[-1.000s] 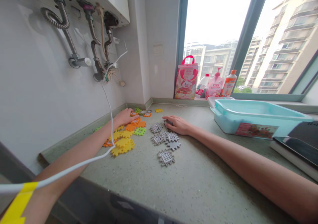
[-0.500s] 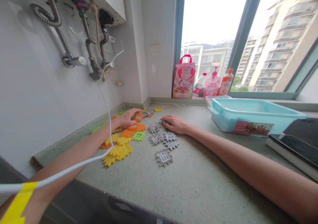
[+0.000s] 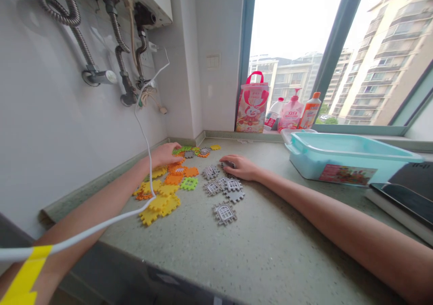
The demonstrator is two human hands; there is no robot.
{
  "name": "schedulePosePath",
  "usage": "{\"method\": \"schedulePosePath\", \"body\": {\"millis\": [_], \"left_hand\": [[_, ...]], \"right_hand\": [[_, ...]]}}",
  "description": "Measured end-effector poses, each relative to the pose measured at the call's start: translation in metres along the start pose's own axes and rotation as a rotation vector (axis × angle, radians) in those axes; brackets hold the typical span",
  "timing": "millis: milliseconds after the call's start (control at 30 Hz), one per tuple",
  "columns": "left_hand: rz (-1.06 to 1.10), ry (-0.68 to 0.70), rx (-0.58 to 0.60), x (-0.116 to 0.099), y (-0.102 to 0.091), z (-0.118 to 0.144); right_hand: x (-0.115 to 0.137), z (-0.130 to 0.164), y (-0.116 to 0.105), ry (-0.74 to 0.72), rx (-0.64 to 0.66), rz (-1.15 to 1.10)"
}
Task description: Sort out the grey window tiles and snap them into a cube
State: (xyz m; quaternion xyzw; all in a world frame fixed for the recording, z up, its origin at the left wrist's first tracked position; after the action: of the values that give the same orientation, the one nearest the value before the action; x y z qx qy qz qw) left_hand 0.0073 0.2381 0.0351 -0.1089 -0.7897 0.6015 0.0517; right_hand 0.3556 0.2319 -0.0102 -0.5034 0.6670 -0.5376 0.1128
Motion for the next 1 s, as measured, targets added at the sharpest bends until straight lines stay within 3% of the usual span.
{"method": "schedulePosePath", "body": {"millis": [133,233,367,567,700,900,1000], "left_hand": [[-0.010,0.000,0.044,0.010,-0.002,0.001],[-0.038,0.058,0.002,0.004,-0.004,0.001],[-0.017,0.164,0.018,-0.011,0.002,-0.001],[0.097,0.378,0.114,-0.030,0.011,0.003],[0.097,0.408,0.078,-0.032,0.010,0.007],[-0.025,0.382,0.066,-0.039,0.029,0.001],[-0.009,0.377,0.119,-0.044,0.044,-0.006]], "right_hand": [[-0.018,-0.006,-0.007,0.246,-0.042,-0.348],[-0.025,-0.015,-0.008,0.329,-0.050,-0.439],[-0.029,-0.037,-0.001,0.367,-0.045,-0.398],[-0.028,-0.095,0.022,0.337,-0.023,-0.247],[-0.028,-0.126,0.034,0.341,-0.015,-0.103],[-0.032,-0.128,0.034,0.392,0.010,-0.015],[-0.029,-0.119,0.030,0.385,0.025,-0.004]]}}
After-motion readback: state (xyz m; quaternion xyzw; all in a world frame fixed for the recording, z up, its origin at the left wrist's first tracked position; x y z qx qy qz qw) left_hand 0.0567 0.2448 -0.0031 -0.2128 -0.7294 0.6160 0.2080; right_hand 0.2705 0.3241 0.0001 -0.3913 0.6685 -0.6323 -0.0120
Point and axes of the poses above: each hand's wrist, its own z-axis away from the middle knuckle, its own y-axis out of the palm, x = y × z, the point moved 4 cm from there along -z, towards the middle knuckle
